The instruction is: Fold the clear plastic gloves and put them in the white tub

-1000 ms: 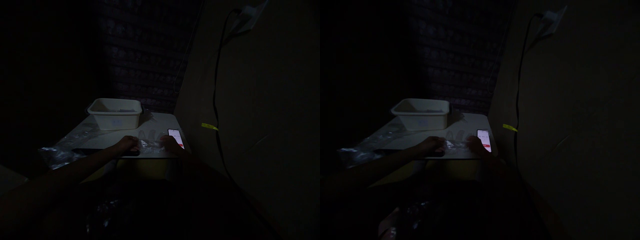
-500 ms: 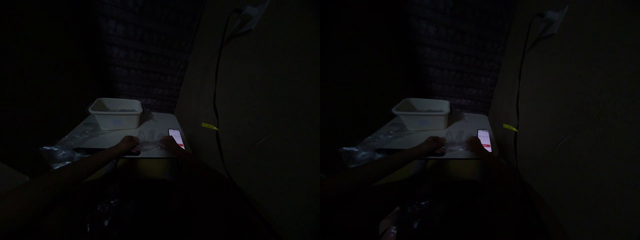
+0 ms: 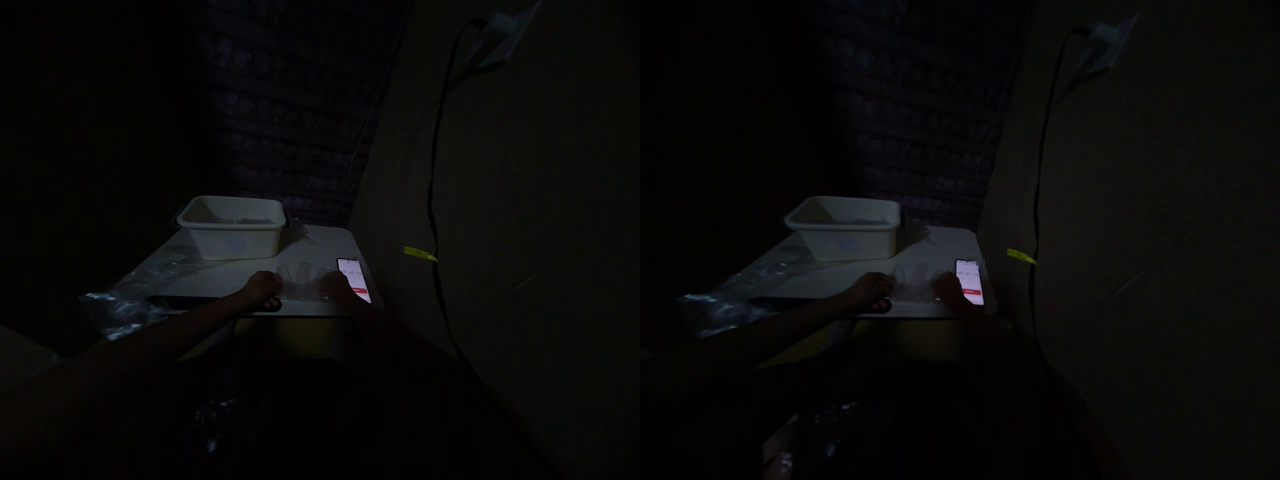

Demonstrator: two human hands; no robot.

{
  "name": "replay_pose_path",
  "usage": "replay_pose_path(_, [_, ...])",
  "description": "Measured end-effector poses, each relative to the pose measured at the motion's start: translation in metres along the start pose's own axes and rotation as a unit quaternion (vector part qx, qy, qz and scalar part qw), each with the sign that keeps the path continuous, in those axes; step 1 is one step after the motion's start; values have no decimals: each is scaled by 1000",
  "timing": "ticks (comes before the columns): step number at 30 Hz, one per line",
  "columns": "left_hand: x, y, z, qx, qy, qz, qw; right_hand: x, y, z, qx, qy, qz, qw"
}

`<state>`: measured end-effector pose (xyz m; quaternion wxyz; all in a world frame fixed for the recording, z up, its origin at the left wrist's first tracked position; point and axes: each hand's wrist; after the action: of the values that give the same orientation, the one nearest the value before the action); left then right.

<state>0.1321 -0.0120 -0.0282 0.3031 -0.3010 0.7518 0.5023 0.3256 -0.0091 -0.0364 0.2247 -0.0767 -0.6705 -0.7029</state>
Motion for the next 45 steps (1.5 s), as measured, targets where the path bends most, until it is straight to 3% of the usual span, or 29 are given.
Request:
replay_pose_path(7, [-7,2,-2,-15,-32,109,993,7,0,-5,-52,-112,115,986])
replay_pose_path(23, [-1,7,-2,-7,-36,76,996,3,-5,-6,-74,-114,190,972])
replay_pose_path(27, [2,9,0,-16,-41,121,992,4,-5,-6,-70,-122,184,973])
replay_pose_path(30, [0,13,1,-95,-56,228,967,4,-5,-6,-64,-120,179,974])
replay_pose_path(33, [-4,14,2,-161,-121,321,925,5,-4,-6,-66,-118,162,977])
replay_pose_path(37, [-5,0,8,-106,-275,363,884,11,4,-10,-53,-94,103,989])
replay_pose_path(39, [-2,-11,11,-79,-316,403,856,15,11,-15,-43,-77,48,995])
replay_pose_path(41, [2,-20,12,-69,-303,449,838,19,22,-20,-32,-64,-15,997])
replay_pose_path(45, [2,-26,10,-77,-265,486,829,26,41,-25,-43,-51,-104,992])
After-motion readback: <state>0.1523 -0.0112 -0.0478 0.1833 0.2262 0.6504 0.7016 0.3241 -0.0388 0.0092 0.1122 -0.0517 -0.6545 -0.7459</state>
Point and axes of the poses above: each hand's wrist, its own z-axis towards the middle knuckle, its own y-axis out of the back of the hand, x = y × z, and after that the axes turned 10 degrees about z, right-handed
